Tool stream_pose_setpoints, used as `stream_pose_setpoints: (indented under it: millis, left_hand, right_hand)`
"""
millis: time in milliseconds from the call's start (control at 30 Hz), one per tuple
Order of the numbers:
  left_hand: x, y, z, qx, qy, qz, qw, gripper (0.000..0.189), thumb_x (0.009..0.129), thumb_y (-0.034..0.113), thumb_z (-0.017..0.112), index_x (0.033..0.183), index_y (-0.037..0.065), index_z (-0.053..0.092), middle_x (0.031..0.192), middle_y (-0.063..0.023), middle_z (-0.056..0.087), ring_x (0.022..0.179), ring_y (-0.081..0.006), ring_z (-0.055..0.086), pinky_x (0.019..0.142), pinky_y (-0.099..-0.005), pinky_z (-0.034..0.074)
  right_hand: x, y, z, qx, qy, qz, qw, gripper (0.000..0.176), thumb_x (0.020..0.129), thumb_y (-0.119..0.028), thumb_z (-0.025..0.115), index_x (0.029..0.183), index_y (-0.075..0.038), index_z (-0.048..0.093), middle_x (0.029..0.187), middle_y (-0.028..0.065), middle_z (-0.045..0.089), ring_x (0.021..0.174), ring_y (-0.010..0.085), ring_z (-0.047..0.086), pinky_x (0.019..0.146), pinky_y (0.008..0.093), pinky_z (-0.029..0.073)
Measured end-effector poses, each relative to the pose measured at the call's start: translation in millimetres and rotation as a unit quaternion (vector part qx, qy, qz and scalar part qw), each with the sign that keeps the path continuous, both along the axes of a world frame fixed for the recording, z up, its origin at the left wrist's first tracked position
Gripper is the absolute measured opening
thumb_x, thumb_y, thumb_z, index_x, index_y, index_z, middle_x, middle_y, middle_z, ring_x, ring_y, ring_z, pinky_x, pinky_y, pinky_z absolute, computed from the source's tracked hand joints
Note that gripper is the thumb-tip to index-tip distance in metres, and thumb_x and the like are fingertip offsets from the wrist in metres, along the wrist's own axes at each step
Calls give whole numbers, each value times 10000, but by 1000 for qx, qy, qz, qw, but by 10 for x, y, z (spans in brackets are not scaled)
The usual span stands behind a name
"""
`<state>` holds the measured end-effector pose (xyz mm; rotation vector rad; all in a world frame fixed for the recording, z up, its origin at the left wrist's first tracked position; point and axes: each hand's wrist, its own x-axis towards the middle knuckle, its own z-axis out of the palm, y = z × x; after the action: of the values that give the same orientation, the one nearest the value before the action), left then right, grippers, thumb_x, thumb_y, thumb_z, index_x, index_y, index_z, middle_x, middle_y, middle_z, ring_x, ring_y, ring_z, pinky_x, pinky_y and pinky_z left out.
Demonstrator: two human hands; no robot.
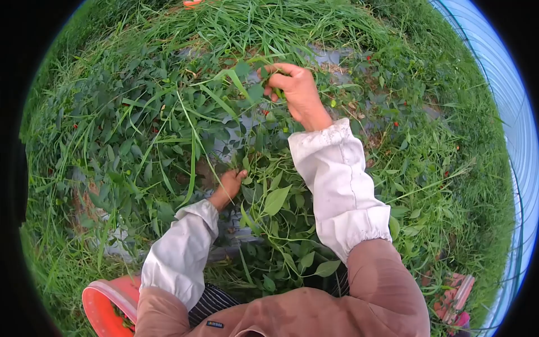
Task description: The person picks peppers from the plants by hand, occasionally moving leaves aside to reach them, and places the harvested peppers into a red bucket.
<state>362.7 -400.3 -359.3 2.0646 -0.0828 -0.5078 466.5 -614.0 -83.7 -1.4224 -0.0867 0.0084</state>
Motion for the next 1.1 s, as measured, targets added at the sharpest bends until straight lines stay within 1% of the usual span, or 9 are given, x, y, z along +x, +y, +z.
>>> stream_pose_setpoints:
  millis: [133,233,367,533,700,800,833,900,1100]
  left_hand:
    - [-38,-16,281,-9,-5,29,1000,404,929,363,579,954,-32,655,843,-269,645,810,-429,625,732,-450,478]
    - [-33,-16,124,-33,17,20,999,414,925,381,574,962,-23,657,860,-261,650,826,-419,632,748,-451,482]
    - [-109,35,419,27,-27,-1,999,441,941,398,533,947,-28,647,905,-260,651,868,-425,627,778,-460,472]
    - [-101,122,518,-17,56,-19,998,422,949,398,528,997,-9,629,983,-261,640,962,-421,613,825,-467,464]
    - [-92,72,536,21,22,9,999,437,948,422,514,1038,12,636,1022,-223,654,976,-401,619,856,-458,471]
    - [-92,91,648,26,9,16,1000,420,951,417,511,1062,33,639,1037,-216,653,981,-395,622,864,-462,470]
    - [-84,90,689,18,19,19,999,419,952,416,510,1067,34,638,1037,-217,653,981,-397,622,863,-464,470]
    - [-56,87,709,5,20,13,1000,422,951,420,507,1065,35,635,1036,-215,652,973,-404,620,858,-469,469]
    - [-75,12,791,8,-30,30,999,436,945,425,497,1037,20,629,1018,-223,646,954,-410,618,852,-484,470]
  right_hand:
    - [936,124,-354,-303,24,-55,951,153,793,-93,665,909,4,690,879,118,693,691,224,636,639,353,498]
    - [1457,241,-1194,-642,-60,-47,763,230,760,-205,694,950,-75,695,886,195,679,816,372,658,732,431,524]
    - [1317,193,-1616,-651,4,115,750,367,782,-333,669,1041,-74,671,1102,207,634,1025,389,602,863,456,479]
    - [1526,-110,-2300,-634,109,20,765,308,763,-241,631,1022,-76,647,1108,186,643,1041,372,609,887,424,489]
    - [996,248,-1672,-713,-51,-44,698,213,773,-171,686,973,-103,661,939,171,682,873,388,648,736,498,502]
    - [1069,-65,-1978,-219,-71,-119,966,308,780,-257,755,986,-42,676,823,74,672,665,210,610,602,359,507]
    - [735,115,-1477,56,135,-160,976,229,833,-245,718,954,-56,672,825,21,644,632,134,550,532,283,475]
    - [648,-168,-1460,335,149,-96,925,204,892,-193,660,1049,-74,607,902,36,651,630,101,539,608,244,500]
    - [-210,92,-193,89,14,-245,965,336,902,-188,654,1175,-12,569,954,85,661,668,107,560,620,255,509]
